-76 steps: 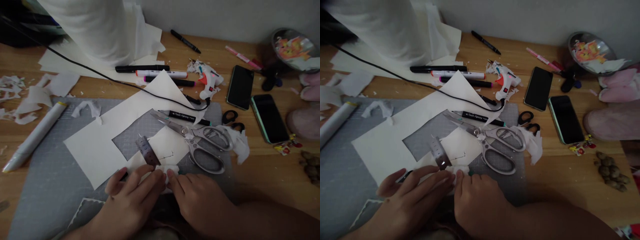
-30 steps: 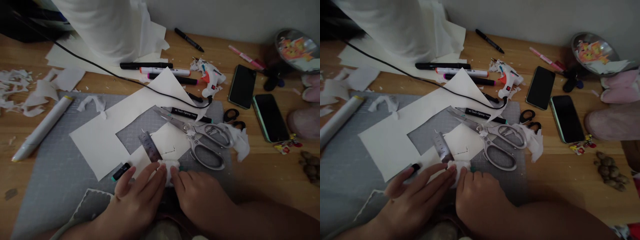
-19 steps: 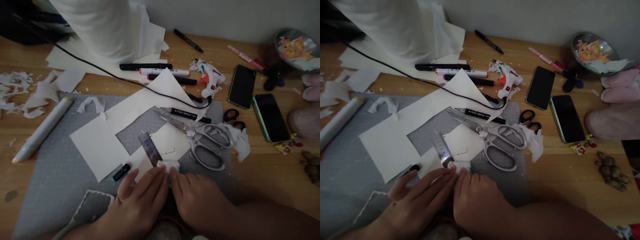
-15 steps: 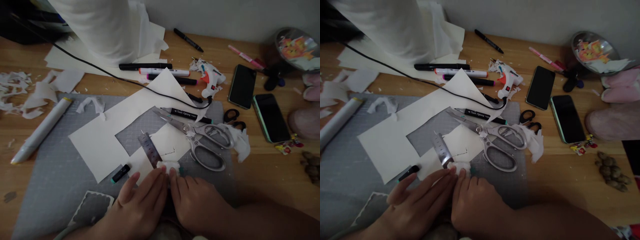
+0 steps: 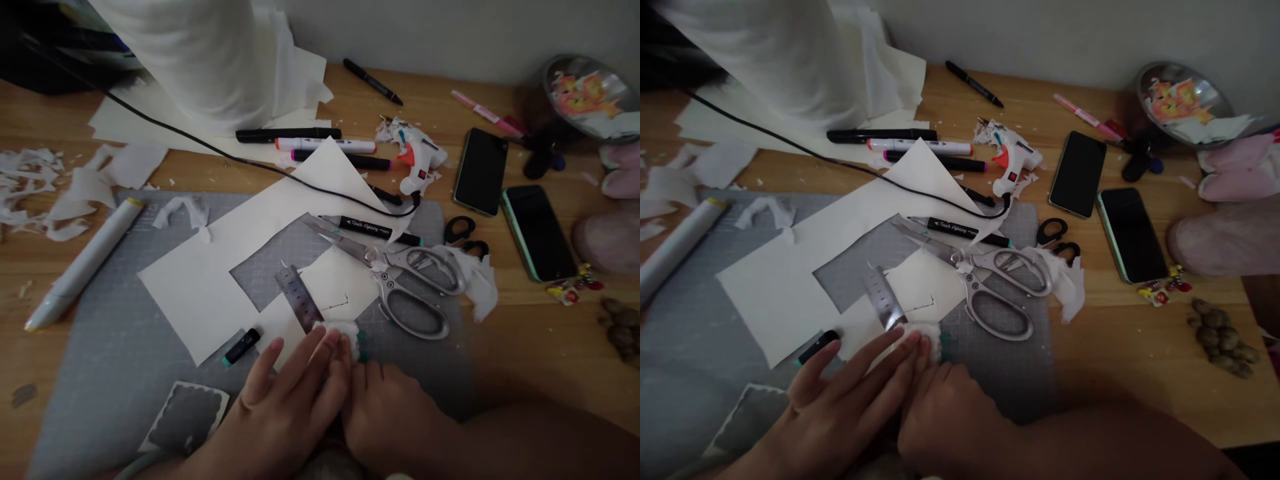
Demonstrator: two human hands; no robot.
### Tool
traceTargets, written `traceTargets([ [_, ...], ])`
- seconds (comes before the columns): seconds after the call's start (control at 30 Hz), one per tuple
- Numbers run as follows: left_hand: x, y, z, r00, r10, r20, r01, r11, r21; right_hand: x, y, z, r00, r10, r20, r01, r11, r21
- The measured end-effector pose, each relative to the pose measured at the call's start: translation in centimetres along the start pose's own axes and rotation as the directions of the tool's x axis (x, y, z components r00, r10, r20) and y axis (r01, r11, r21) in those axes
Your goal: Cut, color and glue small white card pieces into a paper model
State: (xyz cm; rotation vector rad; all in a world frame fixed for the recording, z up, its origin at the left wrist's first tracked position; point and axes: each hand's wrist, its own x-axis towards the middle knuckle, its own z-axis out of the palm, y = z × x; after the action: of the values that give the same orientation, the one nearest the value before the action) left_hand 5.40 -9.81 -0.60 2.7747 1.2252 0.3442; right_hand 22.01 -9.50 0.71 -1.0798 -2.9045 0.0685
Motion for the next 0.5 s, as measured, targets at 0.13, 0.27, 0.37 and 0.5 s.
traceTargets([
  [0.13,0.21,0.13,-0.16,1.0,0.019,-0.015,-0.018,0.998,0.055,-0.13,0.01,0.09,1.0,0.009,-0.008,-0.009,1.0,0.01],
  [0.27,0.15,0.35,-0.21,0.996,0.086,0.006,-0.086,0.987,0.138,-0.21,-0.05,0.18,0.999,0.02,-0.034,-0.019,1.0,0.012],
  [0.37,0.04,0.45,-0.26,0.99,0.133,0.041,-0.138,0.972,0.188,-0.11,-0.07,0.12,1.0,-0.014,0.0,0.014,1.0,-0.008],
  [0.5,-0.03,0.49,-0.33,0.983,0.179,0.039,-0.183,0.954,0.238,0.02,-0.04,-0.07,0.997,-0.065,0.047,0.066,0.997,-0.025],
])
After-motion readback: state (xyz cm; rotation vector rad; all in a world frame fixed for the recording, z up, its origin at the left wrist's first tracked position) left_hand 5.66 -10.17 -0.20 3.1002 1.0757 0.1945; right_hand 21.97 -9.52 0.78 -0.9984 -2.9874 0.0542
